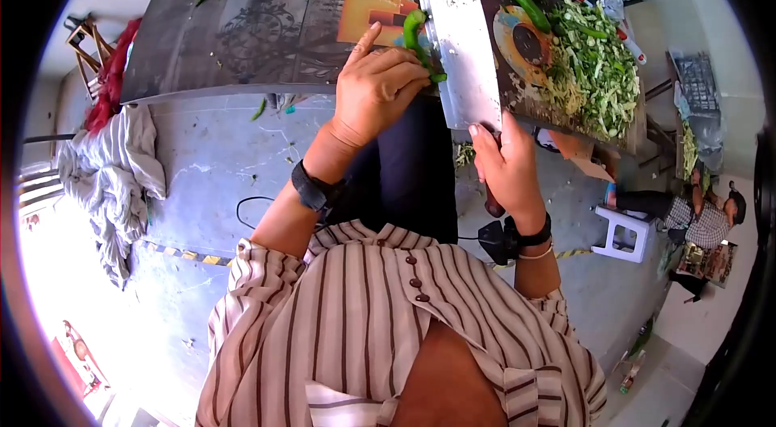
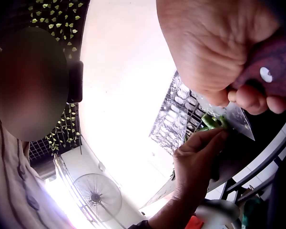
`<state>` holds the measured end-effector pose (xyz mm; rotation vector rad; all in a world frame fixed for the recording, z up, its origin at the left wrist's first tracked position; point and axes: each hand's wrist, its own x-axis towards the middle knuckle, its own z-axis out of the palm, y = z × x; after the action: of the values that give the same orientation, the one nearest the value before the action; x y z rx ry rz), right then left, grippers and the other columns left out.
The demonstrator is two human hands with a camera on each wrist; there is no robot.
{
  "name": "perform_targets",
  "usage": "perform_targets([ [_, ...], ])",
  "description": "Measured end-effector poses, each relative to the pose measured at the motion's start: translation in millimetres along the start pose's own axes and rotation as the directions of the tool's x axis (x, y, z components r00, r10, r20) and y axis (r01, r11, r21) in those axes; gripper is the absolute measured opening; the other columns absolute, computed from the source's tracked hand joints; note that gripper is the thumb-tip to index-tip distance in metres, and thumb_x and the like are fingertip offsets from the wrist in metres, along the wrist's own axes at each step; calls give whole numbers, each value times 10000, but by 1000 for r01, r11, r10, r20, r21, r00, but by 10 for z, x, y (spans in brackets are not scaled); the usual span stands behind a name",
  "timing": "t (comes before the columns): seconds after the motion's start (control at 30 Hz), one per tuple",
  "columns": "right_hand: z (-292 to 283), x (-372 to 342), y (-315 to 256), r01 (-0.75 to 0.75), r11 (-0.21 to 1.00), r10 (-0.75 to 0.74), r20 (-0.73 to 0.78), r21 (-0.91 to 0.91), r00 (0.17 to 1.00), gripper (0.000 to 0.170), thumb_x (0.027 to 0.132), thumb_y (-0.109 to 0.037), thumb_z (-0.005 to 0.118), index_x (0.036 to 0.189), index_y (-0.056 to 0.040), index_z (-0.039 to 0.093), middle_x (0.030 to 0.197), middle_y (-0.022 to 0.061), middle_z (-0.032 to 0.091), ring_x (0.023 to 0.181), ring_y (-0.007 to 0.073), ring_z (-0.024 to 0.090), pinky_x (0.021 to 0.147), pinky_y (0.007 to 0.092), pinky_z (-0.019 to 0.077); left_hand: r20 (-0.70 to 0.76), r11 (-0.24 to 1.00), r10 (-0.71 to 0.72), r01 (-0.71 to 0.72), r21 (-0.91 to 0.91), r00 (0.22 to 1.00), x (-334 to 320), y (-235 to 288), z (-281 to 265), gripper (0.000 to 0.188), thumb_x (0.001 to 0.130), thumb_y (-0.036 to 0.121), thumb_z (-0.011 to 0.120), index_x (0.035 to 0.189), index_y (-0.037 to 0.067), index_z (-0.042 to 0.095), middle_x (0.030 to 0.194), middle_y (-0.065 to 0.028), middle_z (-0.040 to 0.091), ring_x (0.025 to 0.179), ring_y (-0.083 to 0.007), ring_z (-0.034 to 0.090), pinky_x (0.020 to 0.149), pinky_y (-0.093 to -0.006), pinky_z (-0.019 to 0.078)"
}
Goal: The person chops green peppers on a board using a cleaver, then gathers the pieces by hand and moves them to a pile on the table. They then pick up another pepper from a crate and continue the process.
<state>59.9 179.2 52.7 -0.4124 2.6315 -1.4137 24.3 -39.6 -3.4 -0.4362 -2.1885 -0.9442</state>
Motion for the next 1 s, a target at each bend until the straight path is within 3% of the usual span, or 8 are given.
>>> perform_targets([
  [0.17,6,-10,-35,13,1000,-13,5,25,1000,211,931,-91,623,847,33,475,654,187,554,533,301,499,531,357,427,3,1000,1,0,-15,1000,-13,-6,6,126,704,108,795,810,139,733,844,25,689,859,-146,685,1113,-467,377],
  [0.43,87,5,24,86,988,-89,-20,-132,996,178,949,-95,598,872,34,504,701,197,593,588,336,585,556,382,452,-11,999,-24,24,-34,1000,-13,-12,6,145,691,111,806,811,134,728,833,22,686,840,-154,684,1119,-458,379],
  [0.8,114,80,-28,168,978,-172,-24,-122,985,150,962,-100,583,938,34,520,714,187,602,608,356,593,565,388,468,-31,997,-41,39,-67,999,-13,-17,12,137,696,109,807,806,125,726,826,14,691,810,-164,684,1120,-461,382],
  [0.87,117,104,-87,230,959,-240,-40,-165,970,169,962,-107,589,930,38,509,722,207,599,623,395,584,561,406,462,-51,996,-32,28,-79,998,-18,-25,22,138,694,104,806,805,120,725,828,14,692,808,-165,683,1118,-463,384],
  [1.0,127,130,-94,215,958,-227,-40,-191,973,178,959,-106,594,913,35,495,730,228,594,639,426,574,555,426,452,-41,996,-42,39,-76,998,-16,-19,15,141,694,99,805,808,118,726,828,11,693,813,-168,682,1119,-462,384],
])
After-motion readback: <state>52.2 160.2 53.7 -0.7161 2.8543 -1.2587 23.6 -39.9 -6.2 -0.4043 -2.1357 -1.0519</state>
